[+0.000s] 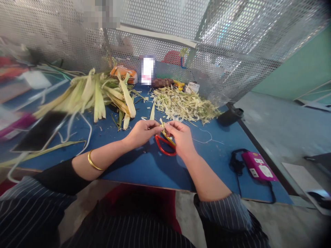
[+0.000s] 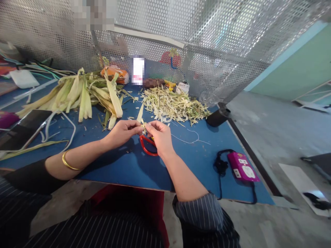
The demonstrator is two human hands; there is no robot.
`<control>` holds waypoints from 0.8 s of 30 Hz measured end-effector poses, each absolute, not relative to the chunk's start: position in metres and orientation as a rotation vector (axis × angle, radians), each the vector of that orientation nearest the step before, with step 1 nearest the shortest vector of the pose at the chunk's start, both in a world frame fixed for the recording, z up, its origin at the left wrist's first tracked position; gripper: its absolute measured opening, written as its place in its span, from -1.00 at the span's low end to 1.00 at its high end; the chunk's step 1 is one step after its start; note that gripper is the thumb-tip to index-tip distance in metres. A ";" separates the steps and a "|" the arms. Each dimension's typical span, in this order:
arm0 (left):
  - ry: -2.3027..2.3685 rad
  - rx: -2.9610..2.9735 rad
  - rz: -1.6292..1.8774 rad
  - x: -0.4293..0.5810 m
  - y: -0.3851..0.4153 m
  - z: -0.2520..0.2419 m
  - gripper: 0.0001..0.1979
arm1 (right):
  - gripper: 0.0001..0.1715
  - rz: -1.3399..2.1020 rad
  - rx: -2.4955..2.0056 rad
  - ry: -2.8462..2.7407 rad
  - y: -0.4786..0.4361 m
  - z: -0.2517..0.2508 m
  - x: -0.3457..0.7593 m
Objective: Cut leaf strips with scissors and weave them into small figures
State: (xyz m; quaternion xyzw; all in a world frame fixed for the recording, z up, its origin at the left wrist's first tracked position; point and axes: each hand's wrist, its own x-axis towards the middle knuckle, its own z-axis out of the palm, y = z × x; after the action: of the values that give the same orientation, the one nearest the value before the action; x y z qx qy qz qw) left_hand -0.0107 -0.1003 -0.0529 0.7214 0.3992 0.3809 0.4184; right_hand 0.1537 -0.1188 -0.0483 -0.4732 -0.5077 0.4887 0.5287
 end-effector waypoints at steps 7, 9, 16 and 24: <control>0.941 1.371 1.022 -0.009 -0.099 -0.052 -0.81 | -0.74 1.097 -1.168 -1.232 -0.117 -0.050 0.155; 0.932 1.200 1.060 -0.009 -0.100 -0.051 -0.81 | -0.69 1.093 -1.151 -1.138 -0.115 -0.051 0.157; 0.728 0.849 1.116 -0.006 -0.103 -0.052 -0.82 | -0.77 1.098 -1.226 -1.352 -0.119 -0.054 0.147; 0.683 0.774 1.094 -0.001 -0.110 -0.050 -0.83 | -0.79 1.021 -1.184 -1.440 -0.125 -0.058 0.133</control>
State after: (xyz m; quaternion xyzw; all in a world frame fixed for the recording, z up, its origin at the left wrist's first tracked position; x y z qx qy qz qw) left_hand -0.0008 -0.1102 -0.0496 0.3516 0.3103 0.4969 0.7302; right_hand 0.1328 -0.1254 -0.0576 -0.4867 -0.5919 0.4198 0.4864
